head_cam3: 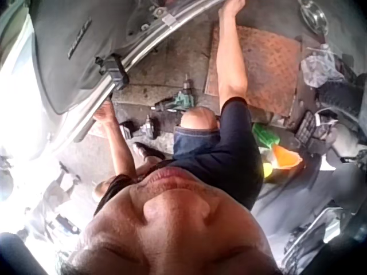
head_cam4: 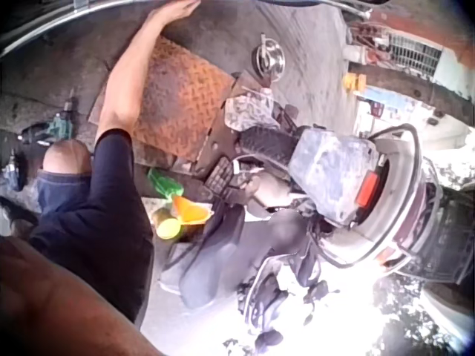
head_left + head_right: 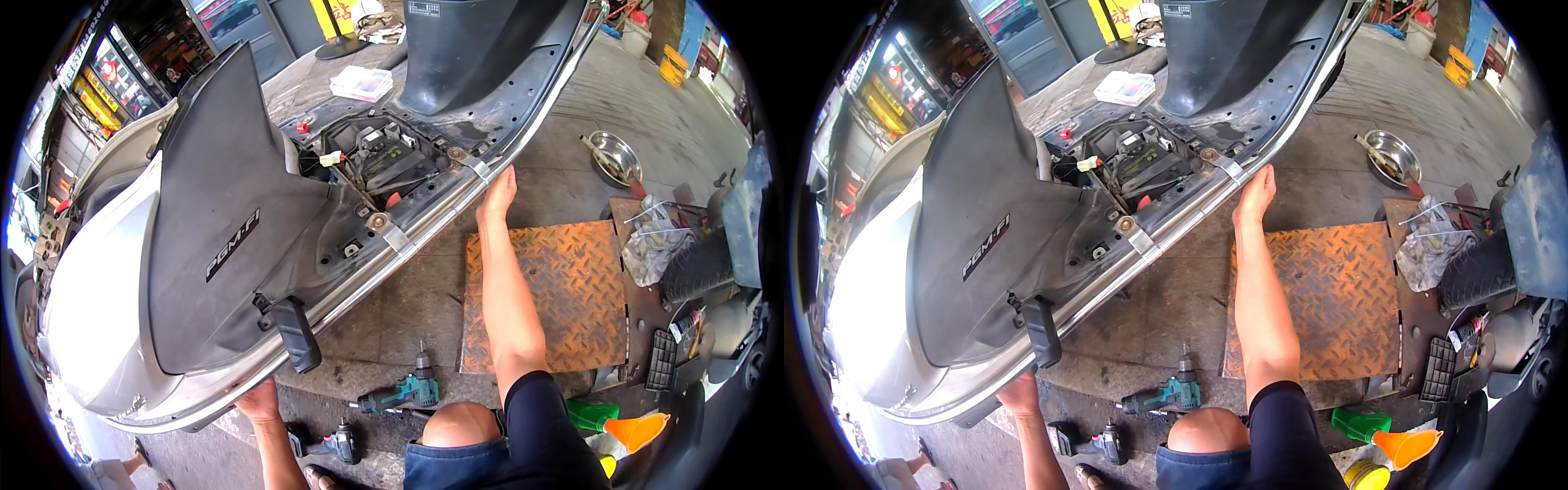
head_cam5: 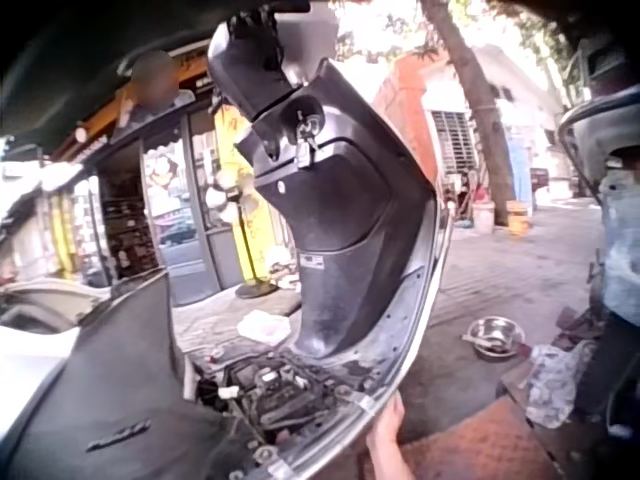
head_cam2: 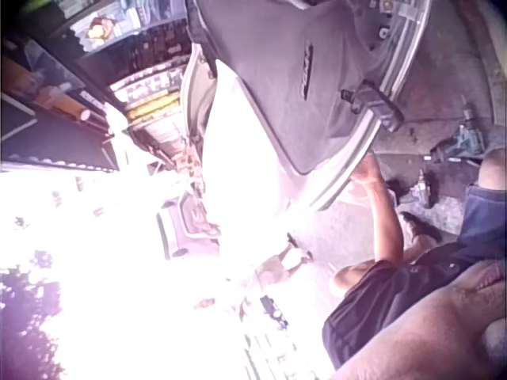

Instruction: The person removes screws from a scooter using a screwdriver and a cordless drill, detaches a side body panel by hand, and loosens bolts underneath the scooter using an impact wrench.

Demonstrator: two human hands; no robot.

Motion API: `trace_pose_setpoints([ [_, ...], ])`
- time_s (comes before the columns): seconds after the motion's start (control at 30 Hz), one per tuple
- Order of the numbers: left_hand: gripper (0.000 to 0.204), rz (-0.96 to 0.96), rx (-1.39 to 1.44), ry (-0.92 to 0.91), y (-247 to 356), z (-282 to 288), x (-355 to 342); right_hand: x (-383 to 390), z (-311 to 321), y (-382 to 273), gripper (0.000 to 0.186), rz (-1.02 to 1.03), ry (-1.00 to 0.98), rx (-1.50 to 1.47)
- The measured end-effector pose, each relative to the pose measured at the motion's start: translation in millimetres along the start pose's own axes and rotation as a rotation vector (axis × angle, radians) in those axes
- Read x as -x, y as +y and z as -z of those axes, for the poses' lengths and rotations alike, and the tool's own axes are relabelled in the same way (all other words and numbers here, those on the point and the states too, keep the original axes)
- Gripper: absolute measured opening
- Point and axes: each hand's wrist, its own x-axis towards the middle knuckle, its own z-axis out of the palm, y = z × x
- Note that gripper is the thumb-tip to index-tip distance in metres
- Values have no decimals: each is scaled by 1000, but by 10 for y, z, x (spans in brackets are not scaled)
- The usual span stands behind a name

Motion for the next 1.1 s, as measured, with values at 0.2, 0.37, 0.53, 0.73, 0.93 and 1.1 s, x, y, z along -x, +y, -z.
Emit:
trace_pose_setpoints([
  [0.2, 58, 93, -1106, 153, 123, 667, -39, 183, -144, -61, 19, -56, 52, -111],
  [0.37, 59, 60, -1366, -11, 38, 158, -118, 225, -99, -119, 20, -8, 41, -168],
  [0.53, 42, 262, -2379, -5, -18, -418, -132, 67, 59, -101, 12, -38, -114, -190],
  [0.73, 28, -328, -2024, 119, 70, 245, -95, -58, 176, -89, 16, -85, -203, -138],
  [0.93, 49, 374, -2420, 166, 121, 119, -175, -31, 208, -81, 20, -105, -144, -154],
  [1.1, 52, 116, -2517, 77, 176, 329, -122, 28, 178, -51, 28, -132, -117, -150],
])
